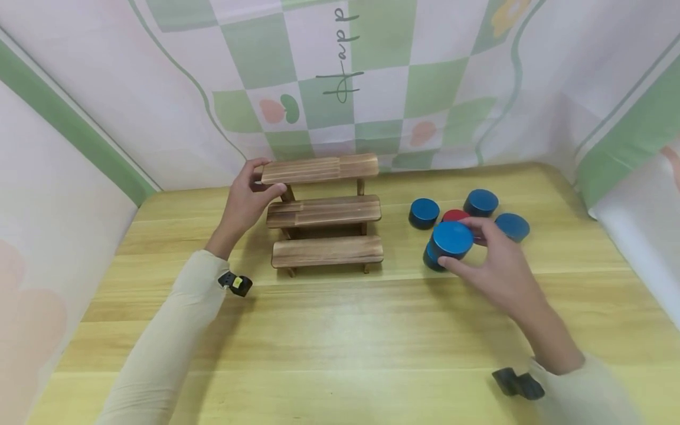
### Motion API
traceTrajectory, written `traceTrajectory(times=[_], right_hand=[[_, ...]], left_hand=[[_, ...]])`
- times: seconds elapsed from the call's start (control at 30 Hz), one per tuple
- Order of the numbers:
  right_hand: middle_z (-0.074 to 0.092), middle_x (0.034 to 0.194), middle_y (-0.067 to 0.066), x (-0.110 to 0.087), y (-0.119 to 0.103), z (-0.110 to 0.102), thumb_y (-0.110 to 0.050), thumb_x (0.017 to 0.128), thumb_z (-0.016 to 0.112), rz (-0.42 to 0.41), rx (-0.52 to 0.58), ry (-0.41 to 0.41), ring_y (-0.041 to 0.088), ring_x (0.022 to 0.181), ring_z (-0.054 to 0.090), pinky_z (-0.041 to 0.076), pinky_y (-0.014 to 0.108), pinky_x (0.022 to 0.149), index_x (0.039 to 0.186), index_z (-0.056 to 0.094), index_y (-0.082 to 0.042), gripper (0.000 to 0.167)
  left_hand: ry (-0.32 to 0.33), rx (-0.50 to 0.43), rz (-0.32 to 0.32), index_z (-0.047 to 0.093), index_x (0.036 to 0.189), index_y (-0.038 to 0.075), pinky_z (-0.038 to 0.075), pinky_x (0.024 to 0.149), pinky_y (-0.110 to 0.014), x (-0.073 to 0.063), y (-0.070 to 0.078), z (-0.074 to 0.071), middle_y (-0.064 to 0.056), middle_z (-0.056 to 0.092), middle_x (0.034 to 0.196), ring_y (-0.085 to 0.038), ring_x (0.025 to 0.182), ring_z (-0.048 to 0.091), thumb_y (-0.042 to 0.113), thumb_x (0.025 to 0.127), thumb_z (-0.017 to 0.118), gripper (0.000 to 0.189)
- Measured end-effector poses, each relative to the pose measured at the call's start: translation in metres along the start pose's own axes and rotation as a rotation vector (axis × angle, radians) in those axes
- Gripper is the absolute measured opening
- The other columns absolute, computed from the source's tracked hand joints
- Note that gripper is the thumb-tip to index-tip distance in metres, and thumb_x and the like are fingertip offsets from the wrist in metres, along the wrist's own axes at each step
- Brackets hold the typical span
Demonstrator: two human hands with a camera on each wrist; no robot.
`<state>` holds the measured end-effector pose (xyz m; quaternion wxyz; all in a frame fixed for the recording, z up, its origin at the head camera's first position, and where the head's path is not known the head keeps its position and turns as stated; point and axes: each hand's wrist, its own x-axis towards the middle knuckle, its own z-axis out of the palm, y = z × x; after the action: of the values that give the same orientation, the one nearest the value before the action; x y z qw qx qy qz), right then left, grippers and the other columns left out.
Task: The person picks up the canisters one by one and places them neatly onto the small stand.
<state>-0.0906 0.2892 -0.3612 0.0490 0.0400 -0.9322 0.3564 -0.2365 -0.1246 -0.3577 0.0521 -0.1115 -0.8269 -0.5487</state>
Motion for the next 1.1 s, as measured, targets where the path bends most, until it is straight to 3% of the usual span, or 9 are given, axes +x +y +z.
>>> traceTrajectory(times=[0.17,0.27,0.37,0.43,0.6,0.83,1.1], right_hand=[[0.053,0.129,0.028,0.014,-0.02,0.007,-0.027,0.085,0.083,-0.083,0.009,0.004,0.05,0.117,0.05,0.042,0.061,0.092,0.143,0.042,0.003,0.077],[0.055,0.127,0.024,0.021,-0.036,0.01,-0.026,0.085,0.082,-0.109,0.021,0.008,0.045,0.112,0.055,0.048,0.037,0.089,0.141,0.044,0.002,0.073],[0.057,0.126,0.019,0.028,-0.05,0.014,-0.024,0.086,0.082,-0.13,0.052,0.007,0.038,0.108,0.058,0.041,0.009,0.079,0.14,0.046,0.0,0.069],[0.058,0.123,0.016,0.032,-0.058,0.017,-0.024,0.086,0.082,-0.138,0.079,-0.002,0.033,0.102,0.059,0.039,0.005,0.075,0.14,0.047,-0.003,0.068],[0.059,0.123,0.013,0.043,-0.073,0.021,-0.024,0.089,0.079,-0.169,0.132,-0.029,0.028,0.101,0.056,0.041,0.017,0.071,0.143,0.047,-0.006,0.066],[0.056,0.131,0.015,0.054,-0.091,0.027,-0.022,0.088,0.08,-0.175,0.203,-0.054,0.032,0.119,0.054,0.039,0.013,0.092,0.143,0.046,-0.004,0.067],[0.055,0.132,0.014,0.07,-0.119,0.036,-0.024,0.087,0.081,-0.21,0.198,-0.062,0.032,0.12,0.053,0.043,0.047,0.103,0.142,0.048,-0.004,0.068]], left_hand=[[0.011,-0.013,0.004,0.044,0.146,0.01,0.053,0.088,-0.042,0.0,-0.001,-0.002,-0.02,0.058,0.118,-0.031,0.106,0.062,0.025,0.091,0.077,0.066],[0.019,-0.032,0.003,0.045,0.145,0.01,0.053,0.088,-0.042,0.0,-0.003,-0.002,-0.02,0.058,0.114,-0.031,0.104,0.062,0.024,0.09,0.078,0.065],[0.024,-0.055,0.004,0.045,0.145,0.01,0.053,0.088,-0.041,0.002,-0.005,-0.001,-0.019,0.058,0.112,-0.032,0.103,0.062,0.023,0.09,0.078,0.065],[0.026,-0.07,0.004,0.045,0.145,0.01,0.054,0.087,-0.041,0.002,-0.007,0.0,-0.019,0.058,0.111,-0.031,0.102,0.062,0.022,0.09,0.078,0.065],[0.014,-0.11,0.013,0.045,0.144,0.01,0.054,0.087,-0.041,0.003,-0.01,0.003,-0.018,0.058,0.11,-0.033,0.103,0.062,0.022,0.09,0.078,0.065],[0.0,-0.111,0.008,0.046,0.143,0.011,0.054,0.087,-0.042,0.005,-0.011,0.004,-0.017,0.059,0.112,-0.032,0.105,0.062,0.023,0.089,0.08,0.065],[0.0,-0.11,0.019,0.046,0.141,0.01,0.054,0.086,-0.042,0.007,-0.01,0.003,-0.017,0.059,0.111,-0.03,0.103,0.063,0.025,0.088,0.08,0.064]])
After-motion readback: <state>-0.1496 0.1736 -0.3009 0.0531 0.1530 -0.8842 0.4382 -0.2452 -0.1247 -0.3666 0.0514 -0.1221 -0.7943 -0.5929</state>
